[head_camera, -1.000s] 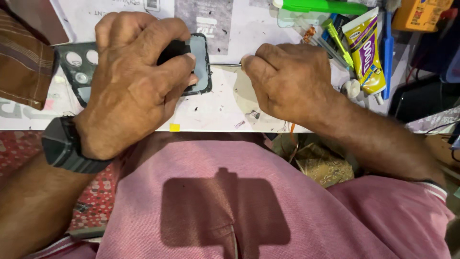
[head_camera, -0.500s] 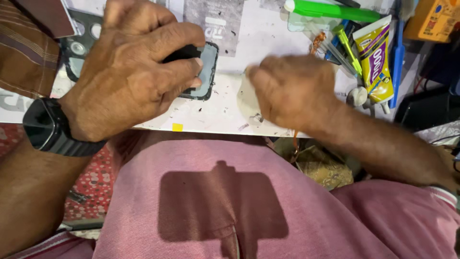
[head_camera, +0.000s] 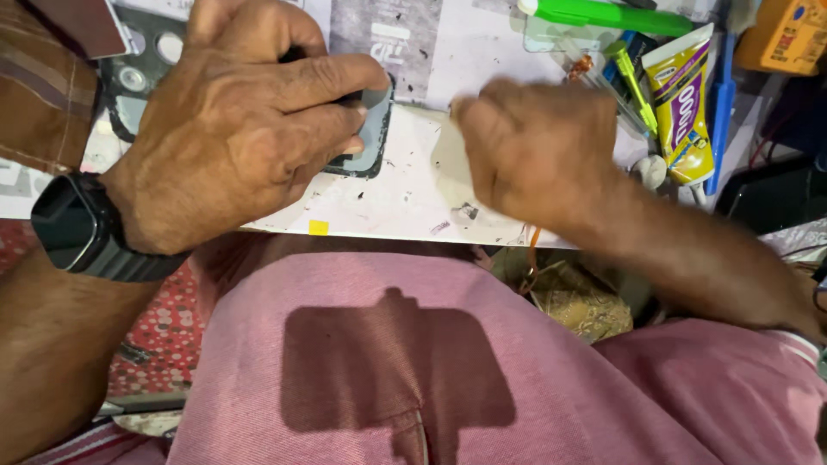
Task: The person uses a metal prying tool to carefully separate the back cover from a smartphone chassis. They work along the edges and around the camera module, repeatedly inserting the tool to release adhesive or clips. The person occasionally lifts the cover to check progress before continuing to pry along different sides of the device.
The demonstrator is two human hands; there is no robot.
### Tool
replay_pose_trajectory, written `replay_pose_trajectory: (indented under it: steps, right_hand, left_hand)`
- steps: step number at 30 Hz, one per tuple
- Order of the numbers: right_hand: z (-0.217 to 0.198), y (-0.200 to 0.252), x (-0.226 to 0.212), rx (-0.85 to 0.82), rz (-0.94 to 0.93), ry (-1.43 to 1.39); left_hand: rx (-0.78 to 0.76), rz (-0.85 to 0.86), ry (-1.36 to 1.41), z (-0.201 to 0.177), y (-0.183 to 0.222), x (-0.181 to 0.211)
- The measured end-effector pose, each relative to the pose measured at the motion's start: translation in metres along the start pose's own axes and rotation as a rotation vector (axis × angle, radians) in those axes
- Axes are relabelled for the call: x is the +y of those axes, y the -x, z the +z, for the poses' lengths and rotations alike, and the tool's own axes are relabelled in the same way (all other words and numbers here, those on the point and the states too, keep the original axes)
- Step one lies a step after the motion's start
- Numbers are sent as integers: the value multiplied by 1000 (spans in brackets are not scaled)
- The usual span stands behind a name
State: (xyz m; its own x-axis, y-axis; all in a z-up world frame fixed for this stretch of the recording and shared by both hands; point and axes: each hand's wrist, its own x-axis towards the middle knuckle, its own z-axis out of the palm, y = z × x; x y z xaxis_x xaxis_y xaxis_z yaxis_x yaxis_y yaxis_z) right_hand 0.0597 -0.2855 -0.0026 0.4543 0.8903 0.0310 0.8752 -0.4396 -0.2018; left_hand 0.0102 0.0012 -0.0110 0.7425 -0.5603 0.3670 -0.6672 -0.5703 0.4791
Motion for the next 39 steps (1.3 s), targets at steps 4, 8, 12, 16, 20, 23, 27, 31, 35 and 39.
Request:
replay_pose_trajectory:
  steps: [4, 8, 12, 16, 20, 23, 27, 31, 35, 39]
  right_hand:
    - [-5, 3, -11, 5, -15, -21]
    - [-7, 2, -24, 100, -140, -74]
    - [-9, 3, -31, 11, -23, -91]
    - [-3, 14, -44, 27, 46, -62]
    - [3, 16, -48, -41, 178, -33]
    - [-6, 26, -47, 78, 182, -33]
    - [-9, 23, -53, 105, 228, -83]
    - [-3, 15, -65, 112, 217, -5]
    - [-1, 12, -72, 91, 254, 23]
    - [0, 10, -75, 134, 275, 50]
  left_hand:
    - [6, 5, 42, -1, -7, 1]
    - [33, 17, 24, -6, -8, 3]
    - [36, 14, -11, -5, -1, 5]
    - [-40, -39, -7, -2, 2, 4]
    - [24, -93, -122, 3, 7, 20]
    - [86, -129, -117, 8, 15, 27]
    - [126, -182, -153, 9, 21, 34]
    - [140, -203, -178, 15, 27, 37]
    - [157, -194, -184, 15, 25, 35]
    - [136, -202, -174, 14, 21, 35]
